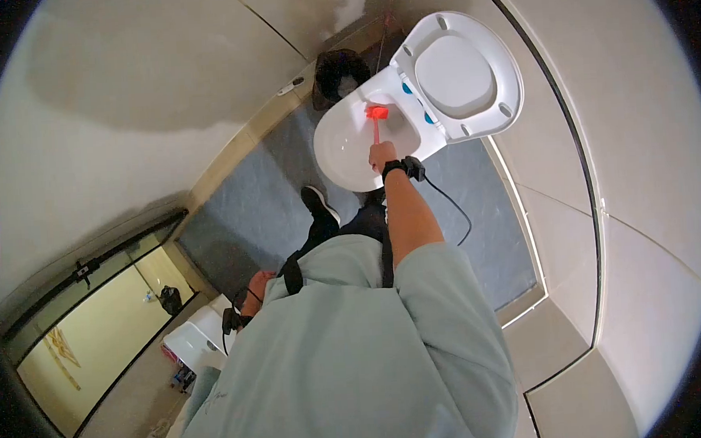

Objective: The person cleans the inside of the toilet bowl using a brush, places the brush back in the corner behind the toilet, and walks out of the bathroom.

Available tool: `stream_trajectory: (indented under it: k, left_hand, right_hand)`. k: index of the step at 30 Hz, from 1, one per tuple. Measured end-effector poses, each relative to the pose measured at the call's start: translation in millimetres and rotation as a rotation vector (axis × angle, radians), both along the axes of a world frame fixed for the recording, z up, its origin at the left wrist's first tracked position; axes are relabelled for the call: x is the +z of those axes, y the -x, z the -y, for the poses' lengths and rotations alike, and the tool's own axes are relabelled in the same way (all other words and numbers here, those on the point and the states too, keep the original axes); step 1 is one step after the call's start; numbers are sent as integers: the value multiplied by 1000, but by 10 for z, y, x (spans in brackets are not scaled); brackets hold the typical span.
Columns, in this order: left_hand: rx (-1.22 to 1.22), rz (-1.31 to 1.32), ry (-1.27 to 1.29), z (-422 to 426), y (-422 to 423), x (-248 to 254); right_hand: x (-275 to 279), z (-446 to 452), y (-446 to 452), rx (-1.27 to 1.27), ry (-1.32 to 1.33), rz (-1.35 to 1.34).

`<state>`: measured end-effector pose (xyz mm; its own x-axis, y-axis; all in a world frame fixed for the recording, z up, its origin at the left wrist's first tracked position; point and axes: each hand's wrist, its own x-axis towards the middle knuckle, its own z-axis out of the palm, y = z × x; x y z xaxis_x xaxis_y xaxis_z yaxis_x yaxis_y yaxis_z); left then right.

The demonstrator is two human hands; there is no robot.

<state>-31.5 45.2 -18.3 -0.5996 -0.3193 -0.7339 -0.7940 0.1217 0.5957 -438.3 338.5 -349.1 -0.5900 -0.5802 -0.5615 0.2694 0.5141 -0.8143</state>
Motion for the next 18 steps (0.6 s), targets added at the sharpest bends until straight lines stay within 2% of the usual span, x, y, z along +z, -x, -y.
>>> stream_trajectory:
  k: [2,5,7,8,10,11,13,14,15,16,17,18]
  left_hand:
    - [-24,-49,42,-5,34,-5]
    - [-5,43,11,91,-26,-243]
    - [-41,-5,15,119,-61,-355]
    - [-43,-10,14,111,-37,-368]
    - [50,-69,-125,77,1,-372]
    - [51,-67,-124,87,-15,-418]
    - [69,-51,-113,132,-86,-530]
    - [70,-44,-110,121,-24,-420]
    - [52,-4,-106,85,146,-210]
    - [33,35,-102,67,245,-81]
    - [29,39,-100,88,230,-95]
    - [-10,32,-65,121,196,-131]
  right_hand:
    - [204,47,72,154,-17,-319]
    - [888,170,-173,39,81,-227]
    - [2054,330,-288,507,-395,-721]
    - [2115,368,-385,504,-399,-725]
    - [2132,393,-497,-327,-320,222]
    - [2057,376,-477,-326,-321,224]
    - [1587,285,-388,32,-285,-207]
    - [1132,190,-332,-77,-152,-250]
    - [1301,174,-161,247,-336,-537]
    - [1946,154,44,577,-447,-912]
    - [1858,157,132,553,-500,-814]
    - [1472,116,186,183,-222,-301]
